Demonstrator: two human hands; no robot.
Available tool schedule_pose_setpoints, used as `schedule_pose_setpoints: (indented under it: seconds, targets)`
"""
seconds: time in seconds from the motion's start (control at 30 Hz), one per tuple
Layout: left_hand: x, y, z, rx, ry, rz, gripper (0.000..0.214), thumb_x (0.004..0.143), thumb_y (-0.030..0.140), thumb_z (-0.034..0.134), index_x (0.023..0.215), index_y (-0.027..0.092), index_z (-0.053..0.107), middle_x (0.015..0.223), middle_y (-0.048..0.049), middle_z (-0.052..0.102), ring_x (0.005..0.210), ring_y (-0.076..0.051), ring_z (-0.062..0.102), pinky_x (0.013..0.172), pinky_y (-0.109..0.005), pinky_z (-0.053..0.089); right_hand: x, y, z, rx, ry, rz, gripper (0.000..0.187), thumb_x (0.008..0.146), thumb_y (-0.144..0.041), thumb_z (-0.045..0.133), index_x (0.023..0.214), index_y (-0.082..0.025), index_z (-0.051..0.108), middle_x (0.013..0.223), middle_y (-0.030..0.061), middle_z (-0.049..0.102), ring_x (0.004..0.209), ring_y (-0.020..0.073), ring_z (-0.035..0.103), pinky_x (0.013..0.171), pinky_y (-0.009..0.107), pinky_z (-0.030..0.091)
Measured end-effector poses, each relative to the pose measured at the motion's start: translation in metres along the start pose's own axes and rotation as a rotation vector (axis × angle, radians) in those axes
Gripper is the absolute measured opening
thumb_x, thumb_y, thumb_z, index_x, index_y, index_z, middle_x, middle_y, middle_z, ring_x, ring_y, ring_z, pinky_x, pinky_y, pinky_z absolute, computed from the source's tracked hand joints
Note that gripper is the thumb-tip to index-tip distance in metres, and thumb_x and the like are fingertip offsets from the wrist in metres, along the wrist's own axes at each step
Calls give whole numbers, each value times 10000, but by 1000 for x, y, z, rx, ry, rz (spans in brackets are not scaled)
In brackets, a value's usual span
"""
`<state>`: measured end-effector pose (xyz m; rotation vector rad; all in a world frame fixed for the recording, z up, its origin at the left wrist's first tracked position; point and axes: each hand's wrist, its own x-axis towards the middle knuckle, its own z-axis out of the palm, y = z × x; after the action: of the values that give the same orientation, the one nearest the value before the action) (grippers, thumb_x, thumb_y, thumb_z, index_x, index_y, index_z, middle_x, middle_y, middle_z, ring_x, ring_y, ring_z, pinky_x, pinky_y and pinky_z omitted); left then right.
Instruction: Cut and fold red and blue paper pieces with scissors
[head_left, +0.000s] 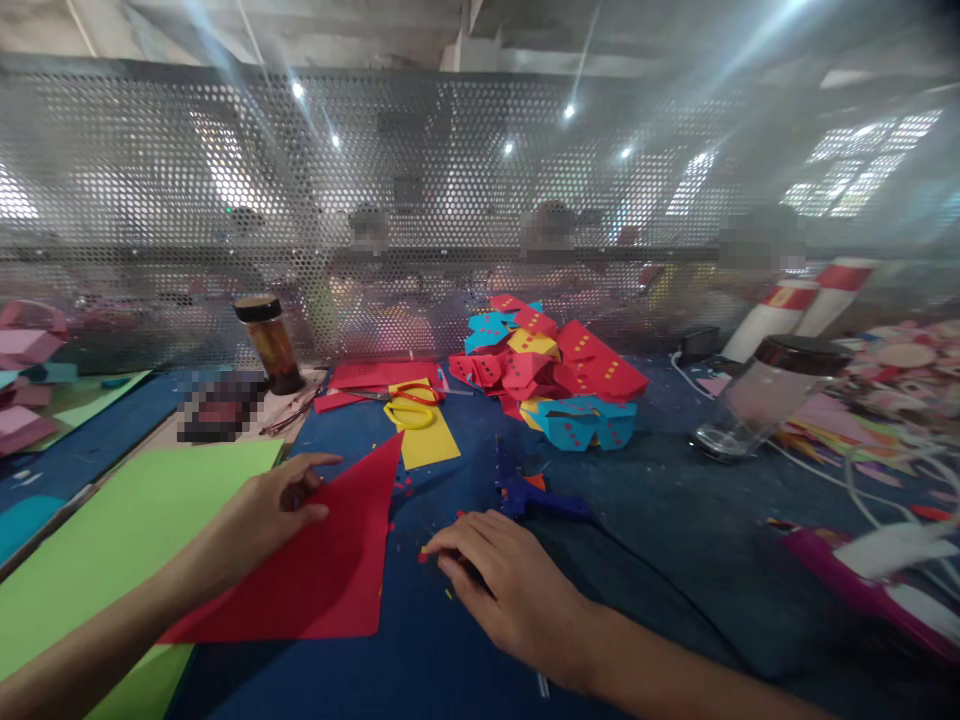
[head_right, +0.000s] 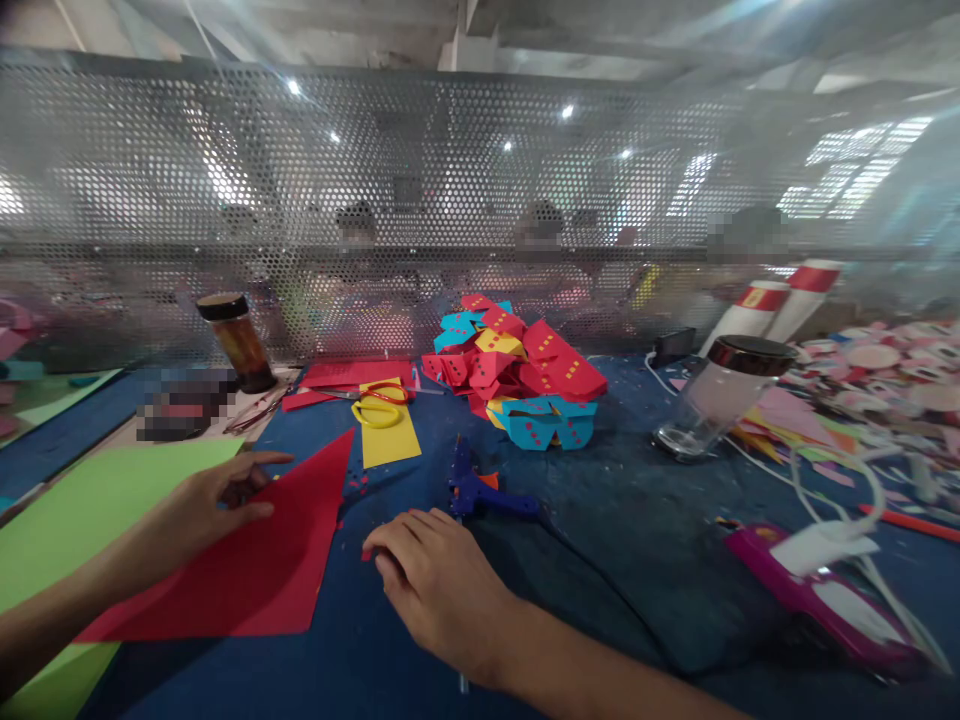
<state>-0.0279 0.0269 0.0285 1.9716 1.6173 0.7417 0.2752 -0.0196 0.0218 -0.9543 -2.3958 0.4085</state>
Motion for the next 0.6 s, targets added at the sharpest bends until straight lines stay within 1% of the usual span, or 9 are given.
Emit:
schedule_pose_setpoints:
  seconds: [0.07, 0.1, 0.17, 0.23, 0.3, 0.37, 0.47, 0.53, 0.6]
  targets:
    - [1, 8, -13, -190, -24, -78, 336, 690, 432, 699, 968, 244, 677, 816, -13, 697, 784, -241, 663, 685, -311, 514, 1, -1, -2, -2, 26, 10, 177, 936, -114, 469, 1028, -209, 587, 970, 32, 685, 887, 186, 605, 848, 358, 427]
    - [1, 11, -19, -301, -48, -150, 303, 677, 457, 724, 880, 239, 670, 791, -7, 705, 738, -232, 671, 641, -301, 518, 2, -1, -3, -1, 43, 15, 170, 936, -115, 466, 1015, -204, 588, 956, 35, 683, 873, 184, 605, 825, 351, 431]
    - [2, 16, -31, -540, -79, -277, 304, 686, 482, 747, 840, 247, 631, 755, 9, 716, 662, -211, 681, 568, -280, 520, 3, -1, -4, 4, 75, 25, 163, 935, -121, 459, 996, -198, 590, 928, 39, 680, 846, 180, 607, 792, 342, 440]
    - [3, 16, -39, -700, -26, -353, 319, 660, 455, 782, 855, 259, 625, 736, 18, 727, 641, -205, 693, 544, -273, 537, 4, -1, -5, 10, 109, 37, 166, 931, -126, 454, 993, -198, 590, 912, 39, 677, 846, 181, 612, 798, 346, 444]
    - [4, 15, -43, -782, 33, -396, 324, 629, 425, 804, 846, 262, 627, 716, 26, 723, 611, -199, 695, 510, -263, 544, 4, 0, -5, 19, 129, 49, 173, 925, -124, 451, 998, -200, 587, 915, 38, 675, 861, 182, 618, 821, 353, 444]
    - [5, 14, -43, -830, 20, -431, 325, 621, 408, 811, 844, 261, 626, 692, 30, 710, 584, -196, 693, 479, -255, 540, 3, 2, -4, 27, 125, 60, 175, 920, -121, 455, 1004, -201, 585, 929, 38, 676, 880, 183, 621, 835, 355, 445]
    - [5, 14, -37, -855, -106, -430, 343, 661, 413, 798, 900, 271, 598, 673, 33, 693, 583, -201, 696, 501, -268, 537, 3, 3, -4, 29, 113, 64, 171, 920, -119, 459, 1002, -203, 583, 934, 34, 677, 880, 181, 622, 834, 353, 445]
    - [5, 13, -30, -764, -198, -376, 356, 701, 452, 769, 934, 266, 574, 694, 25, 697, 600, -209, 696, 532, -284, 532, 3, 2, -4, 24, 118, 59, 163, 923, -120, 457, 989, -203, 581, 921, 35, 677, 871, 181, 621, 823, 350, 443]
    - [5, 8, -23, -562, -248, -287, 373, 719, 505, 731, 943, 246, 583, 732, 4, 710, 648, -226, 698, 564, -293, 524, 3, 2, -4, 20, 124, 54, 157, 923, -121, 456, 976, -202, 579, 905, 37, 676, 857, 179, 621, 807, 341, 444]
